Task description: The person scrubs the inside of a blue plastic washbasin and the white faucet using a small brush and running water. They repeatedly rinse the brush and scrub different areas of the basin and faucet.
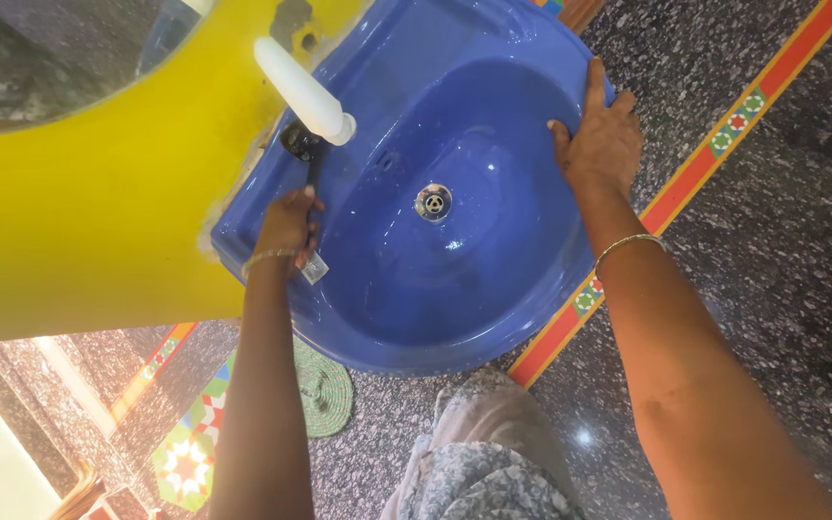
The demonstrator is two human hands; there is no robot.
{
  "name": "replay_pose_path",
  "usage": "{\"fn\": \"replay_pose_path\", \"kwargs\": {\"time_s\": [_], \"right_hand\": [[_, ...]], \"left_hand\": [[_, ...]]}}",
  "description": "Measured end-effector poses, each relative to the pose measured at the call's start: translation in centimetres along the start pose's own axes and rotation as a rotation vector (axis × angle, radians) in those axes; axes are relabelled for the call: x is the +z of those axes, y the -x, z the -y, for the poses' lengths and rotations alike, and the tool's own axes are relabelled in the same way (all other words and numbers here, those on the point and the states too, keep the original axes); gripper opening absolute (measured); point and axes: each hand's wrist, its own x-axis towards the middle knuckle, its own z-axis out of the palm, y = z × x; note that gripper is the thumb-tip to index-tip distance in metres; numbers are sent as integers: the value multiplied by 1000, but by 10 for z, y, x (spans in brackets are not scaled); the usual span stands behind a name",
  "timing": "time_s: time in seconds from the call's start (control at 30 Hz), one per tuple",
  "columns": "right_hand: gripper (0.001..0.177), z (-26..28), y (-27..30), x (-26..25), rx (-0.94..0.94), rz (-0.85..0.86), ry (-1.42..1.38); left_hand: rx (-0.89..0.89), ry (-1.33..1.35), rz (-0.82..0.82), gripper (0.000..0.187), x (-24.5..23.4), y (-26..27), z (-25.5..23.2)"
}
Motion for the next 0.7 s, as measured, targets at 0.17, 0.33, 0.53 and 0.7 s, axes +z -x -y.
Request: {"fn": "replay_pose_path", "kwargs": {"time_s": [0.17, 0.33, 0.53, 0.7], "right_hand": [[96, 1, -2, -1, 46, 64, 5], [97, -2, -2, 4, -16, -24, 7], [94, 0, -2, 1, 8, 31, 19], [94, 4, 0, -8, 12, 40, 22]], "left_hand": [[10, -73, -79, 37, 5, -7, -2], [215, -489, -185, 40, -2, -4, -17], [186, -707, -218, 39, -2, 0, -27], [434, -637, -163, 41, -22, -10, -8]]}}
